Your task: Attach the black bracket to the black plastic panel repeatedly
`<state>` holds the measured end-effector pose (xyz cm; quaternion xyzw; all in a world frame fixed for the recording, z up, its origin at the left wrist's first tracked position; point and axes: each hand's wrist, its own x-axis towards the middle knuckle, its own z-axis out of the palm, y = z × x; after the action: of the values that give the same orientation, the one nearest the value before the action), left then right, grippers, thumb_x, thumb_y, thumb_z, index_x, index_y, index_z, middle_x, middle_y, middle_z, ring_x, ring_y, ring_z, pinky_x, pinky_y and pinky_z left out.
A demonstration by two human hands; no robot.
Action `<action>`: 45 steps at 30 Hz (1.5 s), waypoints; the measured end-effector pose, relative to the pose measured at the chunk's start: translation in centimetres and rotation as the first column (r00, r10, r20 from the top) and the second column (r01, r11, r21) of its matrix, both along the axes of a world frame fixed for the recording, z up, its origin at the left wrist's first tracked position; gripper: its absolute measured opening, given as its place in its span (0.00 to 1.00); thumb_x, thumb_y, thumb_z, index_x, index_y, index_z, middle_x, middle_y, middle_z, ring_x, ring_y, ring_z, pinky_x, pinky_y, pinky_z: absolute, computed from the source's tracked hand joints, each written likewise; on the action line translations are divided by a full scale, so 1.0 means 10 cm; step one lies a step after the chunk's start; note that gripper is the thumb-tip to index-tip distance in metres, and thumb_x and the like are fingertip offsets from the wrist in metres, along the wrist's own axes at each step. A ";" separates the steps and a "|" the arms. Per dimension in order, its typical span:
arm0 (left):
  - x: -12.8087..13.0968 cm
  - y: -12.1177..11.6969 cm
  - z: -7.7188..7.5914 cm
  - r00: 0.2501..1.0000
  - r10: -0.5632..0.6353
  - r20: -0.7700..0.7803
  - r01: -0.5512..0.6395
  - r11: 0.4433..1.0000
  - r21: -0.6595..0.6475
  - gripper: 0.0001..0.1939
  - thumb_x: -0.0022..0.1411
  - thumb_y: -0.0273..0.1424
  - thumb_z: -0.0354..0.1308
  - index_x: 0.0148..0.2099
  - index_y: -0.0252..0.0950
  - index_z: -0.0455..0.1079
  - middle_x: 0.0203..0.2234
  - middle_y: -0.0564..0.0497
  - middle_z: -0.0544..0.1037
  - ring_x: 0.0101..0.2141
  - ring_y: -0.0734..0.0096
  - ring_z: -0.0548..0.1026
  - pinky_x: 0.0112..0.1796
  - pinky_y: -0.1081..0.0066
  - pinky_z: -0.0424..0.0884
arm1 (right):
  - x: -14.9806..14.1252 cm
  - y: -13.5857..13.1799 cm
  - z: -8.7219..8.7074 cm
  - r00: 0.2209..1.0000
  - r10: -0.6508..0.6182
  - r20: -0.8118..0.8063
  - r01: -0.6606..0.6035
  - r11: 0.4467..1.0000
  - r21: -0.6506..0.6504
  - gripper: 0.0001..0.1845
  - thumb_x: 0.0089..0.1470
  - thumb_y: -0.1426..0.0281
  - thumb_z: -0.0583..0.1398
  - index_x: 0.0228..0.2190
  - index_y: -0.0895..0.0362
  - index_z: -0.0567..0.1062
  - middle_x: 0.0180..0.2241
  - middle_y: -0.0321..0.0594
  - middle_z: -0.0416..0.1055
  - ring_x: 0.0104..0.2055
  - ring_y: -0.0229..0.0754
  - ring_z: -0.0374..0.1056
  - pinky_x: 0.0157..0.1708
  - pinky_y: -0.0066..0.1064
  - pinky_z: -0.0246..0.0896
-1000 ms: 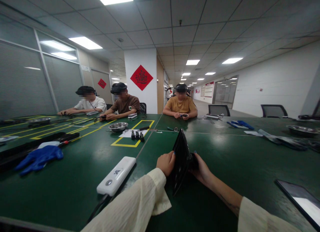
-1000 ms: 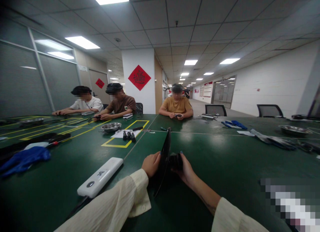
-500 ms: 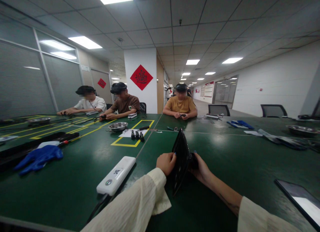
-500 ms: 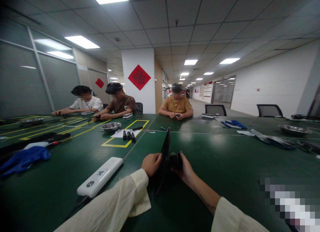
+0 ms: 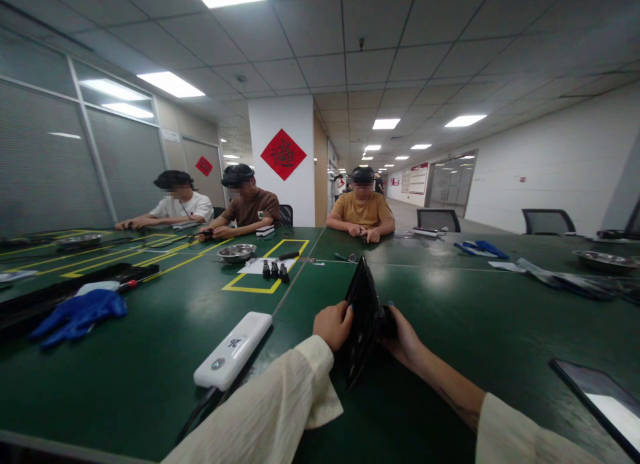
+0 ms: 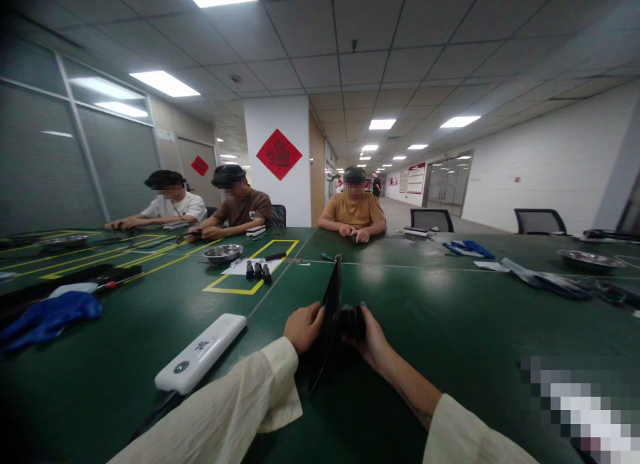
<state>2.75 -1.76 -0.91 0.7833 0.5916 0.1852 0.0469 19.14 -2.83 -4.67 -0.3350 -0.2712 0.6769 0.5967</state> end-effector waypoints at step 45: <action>-0.01 0.02 -0.07 0.999 -0.042 -0.009 0.042 0.999 0.012 0.17 0.64 0.36 0.37 0.50 0.38 0.59 0.38 0.46 0.76 0.39 0.63 0.74 0.35 0.70 0.63 | -0.02 -0.01 0.04 0.999 -0.031 -0.022 0.030 0.999 -0.045 0.14 0.54 0.65 0.54 0.26 0.59 0.74 0.24 0.39 0.74 0.24 0.39 0.69 0.21 0.27 0.63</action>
<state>2.65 -1.55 -1.57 0.7965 0.5742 0.1843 0.0432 18.98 -2.92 -4.31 -0.3445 -0.2442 0.6772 0.6025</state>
